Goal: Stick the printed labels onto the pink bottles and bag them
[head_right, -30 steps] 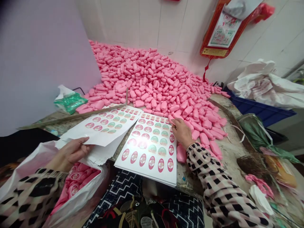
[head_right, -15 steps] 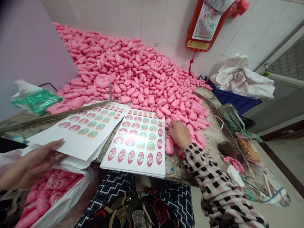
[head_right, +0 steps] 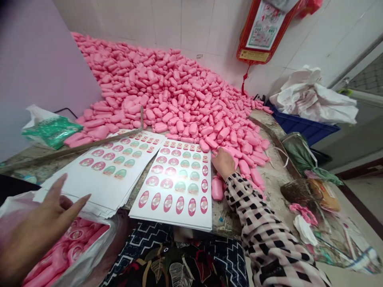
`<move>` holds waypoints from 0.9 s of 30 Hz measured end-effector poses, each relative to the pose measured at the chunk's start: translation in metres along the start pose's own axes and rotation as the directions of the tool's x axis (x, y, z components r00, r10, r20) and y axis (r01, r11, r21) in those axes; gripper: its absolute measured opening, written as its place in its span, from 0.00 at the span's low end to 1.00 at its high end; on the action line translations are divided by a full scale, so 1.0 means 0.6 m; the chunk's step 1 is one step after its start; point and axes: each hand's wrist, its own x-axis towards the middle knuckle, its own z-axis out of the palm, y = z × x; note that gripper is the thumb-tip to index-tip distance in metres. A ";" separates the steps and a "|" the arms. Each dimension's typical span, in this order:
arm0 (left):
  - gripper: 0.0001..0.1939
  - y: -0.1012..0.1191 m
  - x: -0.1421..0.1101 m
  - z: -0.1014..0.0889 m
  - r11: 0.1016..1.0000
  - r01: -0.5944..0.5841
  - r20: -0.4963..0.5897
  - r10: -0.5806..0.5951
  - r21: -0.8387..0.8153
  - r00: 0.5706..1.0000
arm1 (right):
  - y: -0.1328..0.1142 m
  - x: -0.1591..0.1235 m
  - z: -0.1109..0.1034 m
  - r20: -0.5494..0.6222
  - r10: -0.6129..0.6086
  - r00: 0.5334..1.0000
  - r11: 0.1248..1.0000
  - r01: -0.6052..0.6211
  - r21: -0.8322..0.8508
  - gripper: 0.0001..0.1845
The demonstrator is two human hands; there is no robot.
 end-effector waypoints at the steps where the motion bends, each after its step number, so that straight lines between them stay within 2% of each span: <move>1: 0.43 0.012 -0.008 0.008 0.988 -0.140 0.039 0.138 0.068 0.990 | 0.005 0.000 -0.002 -0.011 0.009 1.000 0.999 -0.008 0.043 0.24; 2: 0.38 0.027 -0.016 0.019 0.960 -0.270 0.097 0.263 0.074 0.960 | 0.008 -0.001 -0.005 -0.033 0.024 0.999 0.995 -0.021 0.095 0.24; 3: 0.33 0.044 -0.024 0.033 0.934 -0.356 0.169 0.349 0.013 0.922 | 0.010 -0.002 -0.007 -0.062 0.046 0.997 0.987 -0.035 0.158 0.25; 4: 0.28 0.063 -0.032 0.050 0.920 -0.378 0.250 0.391 -0.100 0.886 | 0.009 -0.006 -0.009 -0.090 0.067 0.994 0.970 -0.043 0.240 0.26; 5: 0.25 0.084 -0.039 0.070 0.911 -0.344 0.325 0.403 -0.227 0.855 | 0.005 -0.012 -0.010 -0.107 0.081 0.991 0.937 -0.039 0.346 0.27; 7: 0.22 0.129 -0.052 0.119 0.896 -0.139 0.484 0.352 -0.422 0.802 | -0.013 -0.036 -0.010 -0.079 0.072 0.994 0.783 -0.007 0.621 0.26; 8: 0.23 0.151 -0.057 0.146 0.862 -0.005 0.558 0.332 -0.507 0.760 | -0.026 -0.054 -0.009 -0.034 0.041 0.999 0.645 0.000 0.764 0.26; 10: 0.25 0.189 -0.066 0.203 0.716 0.268 0.650 0.327 -0.644 0.686 | -0.057 -0.098 -0.006 0.104 -0.050 0.993 0.381 -0.077 0.921 0.27; 11: 0.24 0.204 -0.070 0.230 0.632 0.382 0.686 0.343 -0.674 0.642 | -0.071 -0.121 -0.003 0.167 -0.118 0.979 0.302 -0.125 0.945 0.25; 12: 0.22 0.215 -0.074 0.255 0.558 0.465 0.707 0.367 -0.688 0.605 | -0.082 -0.142 -0.001 0.192 -0.158 0.969 0.263 -0.146 0.954 0.22; 14: 0.15 0.228 -0.080 0.293 0.473 0.558 0.729 0.384 -0.682 0.566 | -0.090 -0.175 0.005 0.170 -0.229 0.958 0.266 -0.106 0.958 0.17; 16: 0.11 0.233 -0.081 0.311 0.460 0.592 0.749 0.368 -0.662 0.551 | -0.076 -0.187 0.013 0.154 -0.257 0.954 0.286 -0.077 0.955 0.15; 19: 0.13 0.236 -0.073 0.309 0.529 0.603 0.794 0.286 -0.598 0.537 | -0.031 -0.174 0.030 0.189 -0.161 0.969 0.289 -0.137 0.948 0.17; 22: 0.16 0.243 -0.061 0.296 0.592 0.604 0.818 0.178 -0.534 0.547 | 0.009 -0.150 0.040 0.170 -0.031 0.985 0.316 -0.152 0.937 0.20; 25: 0.20 0.254 -0.057 0.292 0.621 0.592 0.827 0.171 -0.513 0.536 | 0.025 -0.131 0.032 0.076 0.002 0.997 0.479 -0.068 0.875 0.22; 26: 0.21 0.257 -0.057 0.294 0.664 0.543 0.821 0.198 -0.514 0.535 | 0.025 -0.127 0.026 0.041 -0.009 0.999 0.555 -0.029 0.831 0.21; 27: 0.22 0.260 -0.058 0.297 0.731 0.445 0.805 0.239 -0.517 0.544 | 0.025 -0.123 0.021 0.012 -0.028 1.000 0.639 0.009 0.769 0.20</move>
